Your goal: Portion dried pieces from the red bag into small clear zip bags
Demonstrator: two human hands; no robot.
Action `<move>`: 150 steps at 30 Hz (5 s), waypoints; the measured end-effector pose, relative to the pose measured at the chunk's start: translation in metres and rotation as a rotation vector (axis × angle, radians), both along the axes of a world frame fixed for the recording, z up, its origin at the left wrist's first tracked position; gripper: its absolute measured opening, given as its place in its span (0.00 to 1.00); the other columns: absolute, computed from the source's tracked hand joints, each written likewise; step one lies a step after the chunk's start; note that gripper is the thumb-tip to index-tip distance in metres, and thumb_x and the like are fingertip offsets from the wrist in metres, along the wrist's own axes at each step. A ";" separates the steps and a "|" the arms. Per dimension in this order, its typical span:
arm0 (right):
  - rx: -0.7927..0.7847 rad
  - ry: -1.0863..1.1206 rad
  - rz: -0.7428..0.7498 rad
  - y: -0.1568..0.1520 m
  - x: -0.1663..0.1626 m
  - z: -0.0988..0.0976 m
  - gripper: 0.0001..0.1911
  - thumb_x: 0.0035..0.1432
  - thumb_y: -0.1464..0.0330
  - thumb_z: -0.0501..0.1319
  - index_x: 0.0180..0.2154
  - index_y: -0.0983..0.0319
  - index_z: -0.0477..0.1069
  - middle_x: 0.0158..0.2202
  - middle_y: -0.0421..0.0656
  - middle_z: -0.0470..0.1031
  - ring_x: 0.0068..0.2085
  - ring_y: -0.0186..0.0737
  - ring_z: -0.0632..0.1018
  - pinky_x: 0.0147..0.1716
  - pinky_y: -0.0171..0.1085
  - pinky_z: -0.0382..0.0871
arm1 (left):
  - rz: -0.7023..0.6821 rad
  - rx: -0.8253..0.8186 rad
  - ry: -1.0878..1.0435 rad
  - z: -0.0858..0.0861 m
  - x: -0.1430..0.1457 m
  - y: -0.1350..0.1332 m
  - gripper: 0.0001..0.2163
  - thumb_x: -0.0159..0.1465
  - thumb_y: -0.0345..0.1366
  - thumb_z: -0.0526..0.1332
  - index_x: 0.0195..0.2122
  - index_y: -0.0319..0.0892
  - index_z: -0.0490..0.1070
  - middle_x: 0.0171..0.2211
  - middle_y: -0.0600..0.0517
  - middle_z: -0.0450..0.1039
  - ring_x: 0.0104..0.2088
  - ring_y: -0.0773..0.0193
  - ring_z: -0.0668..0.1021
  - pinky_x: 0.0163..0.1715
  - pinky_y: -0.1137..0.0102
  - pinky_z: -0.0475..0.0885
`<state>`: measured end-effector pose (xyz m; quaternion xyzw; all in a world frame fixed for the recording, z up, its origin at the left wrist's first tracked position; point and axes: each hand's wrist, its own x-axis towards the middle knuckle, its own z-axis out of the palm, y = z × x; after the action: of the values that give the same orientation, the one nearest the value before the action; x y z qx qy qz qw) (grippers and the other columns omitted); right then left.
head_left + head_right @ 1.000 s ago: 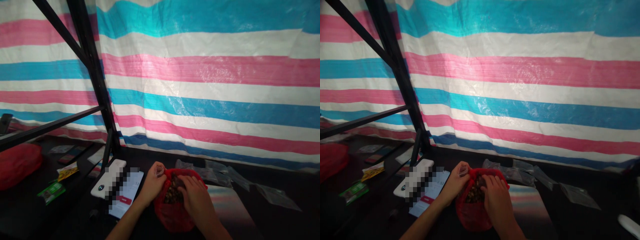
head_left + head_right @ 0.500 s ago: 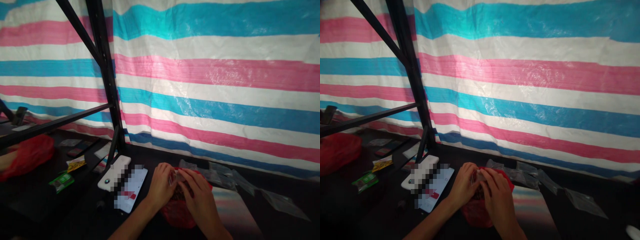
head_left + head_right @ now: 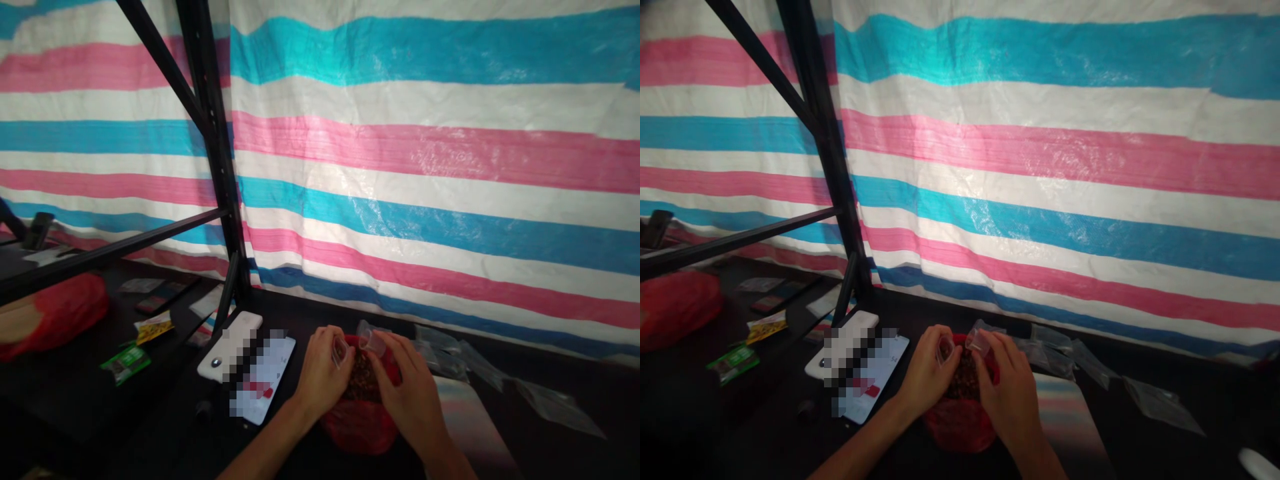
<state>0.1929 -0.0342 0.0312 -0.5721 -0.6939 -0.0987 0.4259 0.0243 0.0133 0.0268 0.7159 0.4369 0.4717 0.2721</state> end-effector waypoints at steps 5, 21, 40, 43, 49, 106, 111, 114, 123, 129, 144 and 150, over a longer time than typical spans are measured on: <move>-0.043 -0.093 0.012 0.000 0.010 0.001 0.14 0.64 0.69 0.58 0.51 0.57 0.73 0.49 0.45 0.77 0.48 0.47 0.78 0.48 0.45 0.69 | 0.012 -0.064 -0.013 0.002 -0.003 0.003 0.04 0.64 0.31 0.59 0.36 0.47 0.63 0.29 0.55 0.69 0.32 0.60 0.73 0.34 0.68 0.63; -0.321 -0.351 0.069 -0.001 0.001 -0.004 0.15 0.61 0.74 0.63 0.48 0.56 0.76 0.46 0.44 0.81 0.46 0.49 0.77 0.44 0.45 0.65 | -0.080 -0.298 -0.156 -0.008 -0.003 0.013 0.08 0.56 0.26 0.59 0.32 0.46 0.63 0.25 0.59 0.67 0.27 0.66 0.72 0.29 0.72 0.63; 0.076 -0.322 0.109 -0.014 0.000 0.016 0.18 0.72 0.70 0.52 0.57 0.55 0.74 0.56 0.44 0.78 0.47 0.43 0.78 0.47 0.43 0.67 | -0.130 -0.018 0.082 -0.002 0.002 -0.001 0.04 0.62 0.32 0.63 0.38 0.46 0.75 0.34 0.50 0.74 0.37 0.56 0.73 0.37 0.65 0.67; 0.096 -0.343 0.099 -0.014 0.002 0.016 0.18 0.72 0.70 0.52 0.57 0.55 0.73 0.56 0.44 0.78 0.47 0.43 0.78 0.47 0.43 0.67 | -0.155 -0.018 0.063 -0.003 0.002 -0.002 0.04 0.63 0.33 0.63 0.38 0.45 0.74 0.35 0.51 0.73 0.38 0.57 0.74 0.38 0.65 0.67; 0.035 -0.197 -0.020 -0.006 0.008 0.014 0.16 0.69 0.67 0.58 0.56 0.56 0.74 0.51 0.47 0.79 0.48 0.47 0.78 0.50 0.45 0.68 | -0.139 -0.107 -0.121 0.001 0.002 0.001 0.03 0.65 0.36 0.61 0.35 0.44 0.69 0.33 0.53 0.68 0.35 0.61 0.73 0.37 0.67 0.68; 0.034 0.315 -0.387 -0.104 0.147 -0.019 0.25 0.65 0.46 0.52 0.44 0.56 0.77 0.45 0.47 0.79 0.50 0.52 0.75 0.51 0.51 0.68 | -0.034 0.487 0.010 0.011 -0.012 -0.004 0.09 0.66 0.26 0.54 0.32 0.45 0.68 0.34 0.50 0.71 0.41 0.56 0.72 0.41 0.60 0.69; -0.134 0.226 -0.385 -0.103 0.133 -0.016 0.24 0.65 0.48 0.52 0.50 0.53 0.76 0.50 0.46 0.78 0.54 0.54 0.73 0.53 0.55 0.65 | -0.028 0.471 0.031 0.012 -0.011 -0.005 0.09 0.65 0.27 0.54 0.31 0.46 0.68 0.34 0.50 0.71 0.42 0.55 0.72 0.42 0.59 0.69; -0.245 0.052 -0.432 -0.100 0.113 -0.014 0.24 0.59 0.47 0.60 0.49 0.52 0.78 0.50 0.48 0.77 0.53 0.58 0.72 0.50 0.57 0.66 | -0.011 0.460 0.026 0.010 -0.012 -0.002 0.09 0.65 0.26 0.53 0.31 0.46 0.68 0.34 0.50 0.71 0.42 0.55 0.71 0.42 0.59 0.69; -0.245 0.074 -0.342 -0.082 0.111 -0.025 0.16 0.55 0.51 0.66 0.40 0.51 0.80 0.42 0.46 0.81 0.47 0.58 0.75 0.46 0.56 0.70 | 0.048 0.430 0.009 0.007 -0.015 0.006 0.10 0.62 0.23 0.53 0.31 0.46 0.67 0.33 0.50 0.72 0.41 0.55 0.71 0.42 0.59 0.68; -0.276 0.240 0.067 -0.063 0.062 0.026 0.17 0.62 0.59 0.62 0.51 0.56 0.75 0.46 0.46 0.77 0.46 0.46 0.78 0.48 0.42 0.72 | 0.050 0.391 0.000 0.006 -0.016 0.009 0.10 0.62 0.23 0.53 0.30 0.46 0.66 0.32 0.51 0.72 0.40 0.55 0.71 0.42 0.60 0.68; -0.489 -0.131 -0.001 -0.038 0.010 0.025 0.17 0.60 0.71 0.57 0.49 0.57 0.76 0.46 0.46 0.81 0.48 0.51 0.78 0.49 0.49 0.66 | 0.053 0.362 -0.020 0.008 -0.019 0.012 0.10 0.61 0.23 0.54 0.30 0.46 0.66 0.31 0.51 0.72 0.40 0.55 0.71 0.41 0.60 0.69; -0.473 -0.138 -0.024 -0.038 0.010 0.021 0.19 0.61 0.71 0.58 0.52 0.57 0.75 0.48 0.47 0.81 0.48 0.52 0.77 0.48 0.49 0.66 | 0.036 0.370 -0.027 0.010 -0.020 0.010 0.10 0.61 0.23 0.53 0.29 0.46 0.66 0.31 0.51 0.72 0.39 0.55 0.71 0.41 0.60 0.69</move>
<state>0.2031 -0.0720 0.0521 -0.6561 -0.7183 0.0224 0.2306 0.0046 0.0236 0.0366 0.7394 0.3517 0.5584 0.1333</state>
